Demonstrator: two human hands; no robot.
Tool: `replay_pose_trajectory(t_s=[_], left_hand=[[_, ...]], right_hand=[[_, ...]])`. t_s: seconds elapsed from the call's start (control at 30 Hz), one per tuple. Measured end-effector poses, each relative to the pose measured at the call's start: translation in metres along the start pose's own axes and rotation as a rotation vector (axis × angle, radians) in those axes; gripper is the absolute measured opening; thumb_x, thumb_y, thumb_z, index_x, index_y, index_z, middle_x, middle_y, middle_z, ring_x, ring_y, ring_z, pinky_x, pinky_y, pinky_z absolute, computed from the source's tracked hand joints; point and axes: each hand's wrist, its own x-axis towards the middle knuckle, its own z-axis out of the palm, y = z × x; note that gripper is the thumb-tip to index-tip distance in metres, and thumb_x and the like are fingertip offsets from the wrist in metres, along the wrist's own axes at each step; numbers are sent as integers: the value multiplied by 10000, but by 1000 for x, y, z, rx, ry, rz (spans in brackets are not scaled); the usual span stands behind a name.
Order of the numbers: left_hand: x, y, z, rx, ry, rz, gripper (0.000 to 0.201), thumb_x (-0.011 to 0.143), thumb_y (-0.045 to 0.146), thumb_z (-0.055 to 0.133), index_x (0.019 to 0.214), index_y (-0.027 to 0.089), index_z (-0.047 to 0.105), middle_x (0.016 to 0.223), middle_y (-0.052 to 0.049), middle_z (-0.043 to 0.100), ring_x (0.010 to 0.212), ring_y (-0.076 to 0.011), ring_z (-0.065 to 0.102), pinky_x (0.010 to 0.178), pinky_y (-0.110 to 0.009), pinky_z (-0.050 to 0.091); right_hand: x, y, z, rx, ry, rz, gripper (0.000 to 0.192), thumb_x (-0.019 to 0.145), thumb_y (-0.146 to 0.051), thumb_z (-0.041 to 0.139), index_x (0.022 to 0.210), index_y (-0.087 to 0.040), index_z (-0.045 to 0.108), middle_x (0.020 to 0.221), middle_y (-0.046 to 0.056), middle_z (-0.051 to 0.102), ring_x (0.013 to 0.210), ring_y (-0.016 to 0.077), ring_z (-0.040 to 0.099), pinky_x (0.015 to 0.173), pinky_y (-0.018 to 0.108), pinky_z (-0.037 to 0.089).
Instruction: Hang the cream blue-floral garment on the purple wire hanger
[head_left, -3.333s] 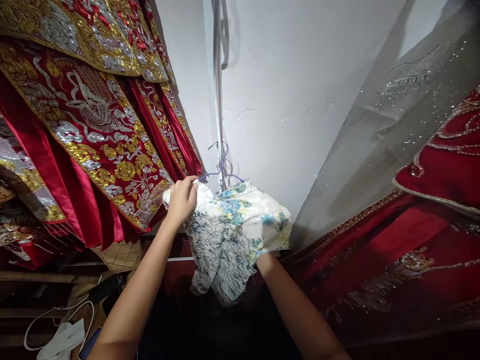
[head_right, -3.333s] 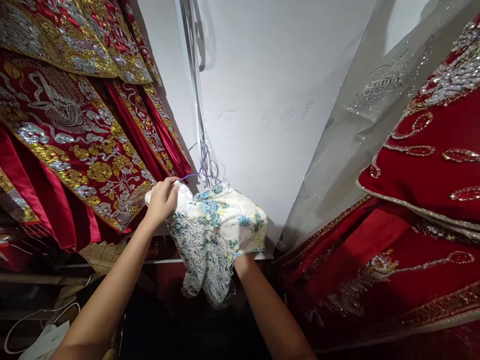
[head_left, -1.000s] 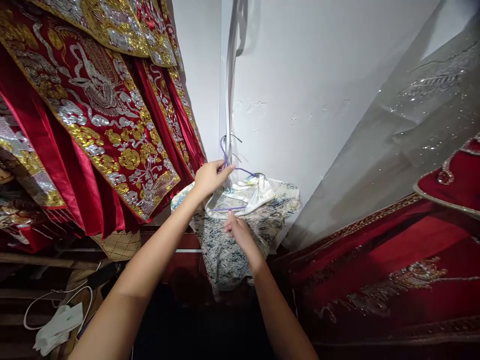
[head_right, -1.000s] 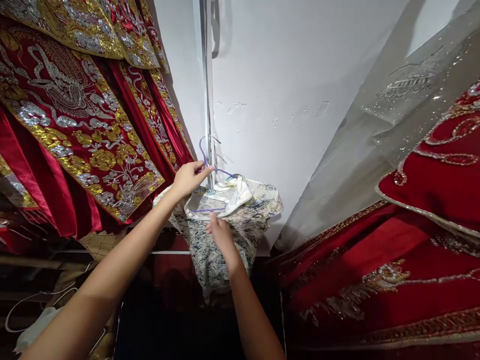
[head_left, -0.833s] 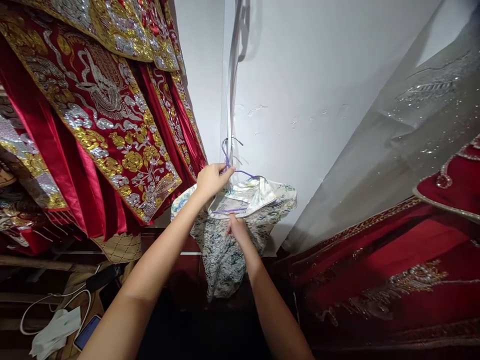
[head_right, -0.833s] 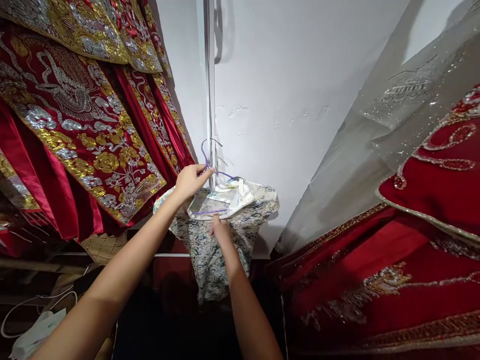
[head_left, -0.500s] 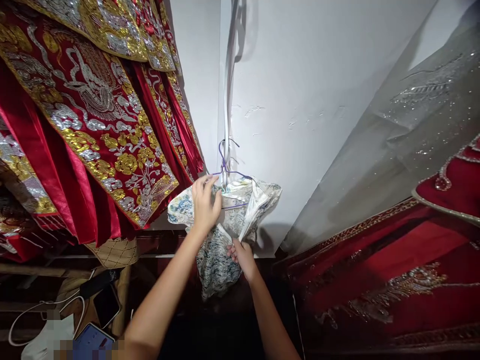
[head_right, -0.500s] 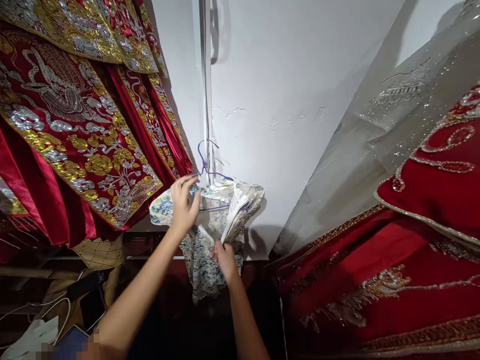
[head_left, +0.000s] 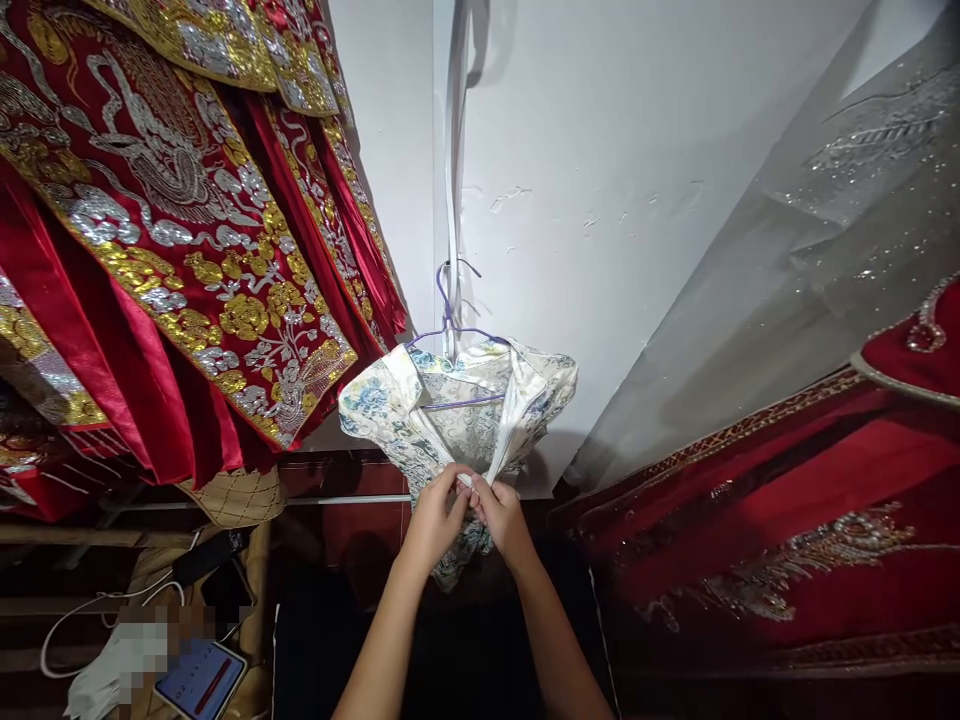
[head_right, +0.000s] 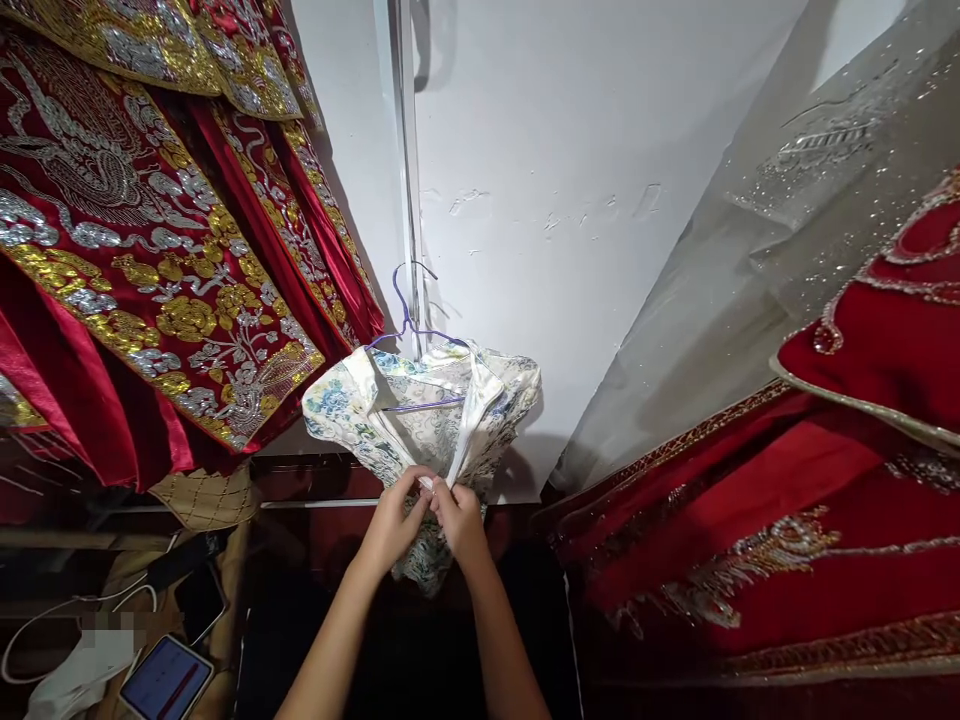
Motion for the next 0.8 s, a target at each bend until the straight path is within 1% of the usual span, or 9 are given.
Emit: replay_pose_trajectory(t_s=[0.17,0.23,0.3,0.33,0.4,0.53,0.63,0.7,0.8], left_hand=[[8,6,-9,113,-18,-41,164,916,302,508,964,214,637,863,-58,643,854,-239,603,786,-331,466],[6,7,-9,127,-22,-46,178,917,343,522,928,212,641,838,-52,639,830,-236,597,757,-322,460],[5,8,-9,124,-27,-45,232,932,396,515,894,210,648,815,-49,643,801,-231,594,725,-315,451],[4,9,-8,118,-34,-41,266,941,418,503,878,208,654,806,-50,649,787,-229,595,714,-313,448],[2,15,-7,95,-52,-29,311,954,437,486,868,204,672,813,-57,672,779,-229,607,709,-312,447],[1,33,-7,44,-103,2,331,977,410,447,954,216,715,843,-62,703,798,-229,635,746,-315,461],[1,41,-5,-17,-120,4,352,989,395,414,1084,238,714,848,-60,703,826,-233,640,809,-338,473],[0,40,-1,-110,-58,-47,360,974,406,445,1198,240,673,846,-59,705,840,-240,645,827,-353,481],[0,30,8,-327,69,-164,451,934,408,510,1344,224,545,772,-37,691,707,-215,630,728,-344,496]], right_hand=[[-6,-15,-9,-3,-204,-87,389,848,-521,580,629,-200,558,487,-25,438,473,133,403,475,270,336],[-7,-14,-17,-24,-189,-141,278,829,-451,603,712,-201,573,576,-17,497,531,141,455,512,264,377],[-7,-10,-25,-54,-126,-197,193,775,-373,655,831,-205,581,704,-4,564,619,154,523,573,263,431],[-7,-7,-28,-75,-104,-224,220,744,-339,682,887,-208,578,756,1,584,664,162,552,607,267,455],[-7,-3,-31,-122,-126,-266,275,717,-298,718,934,-208,575,815,12,611,742,179,594,675,283,488],[-6,-5,-33,-118,-200,-272,161,790,-316,692,828,-190,599,772,33,653,760,200,633,731,314,503],[-5,-11,-35,-102,-185,-256,202,806,-357,699,748,-185,611,682,28,647,679,193,616,697,317,493],[-6,-14,-35,-92,-183,-254,255,808,-390,710,702,-187,598,662,33,655,653,190,611,671,312,483],[-10,-12,-33,-82,-150,-257,301,807,-419,720,674,-188,580,655,38,659,649,190,611,649,303,470]])
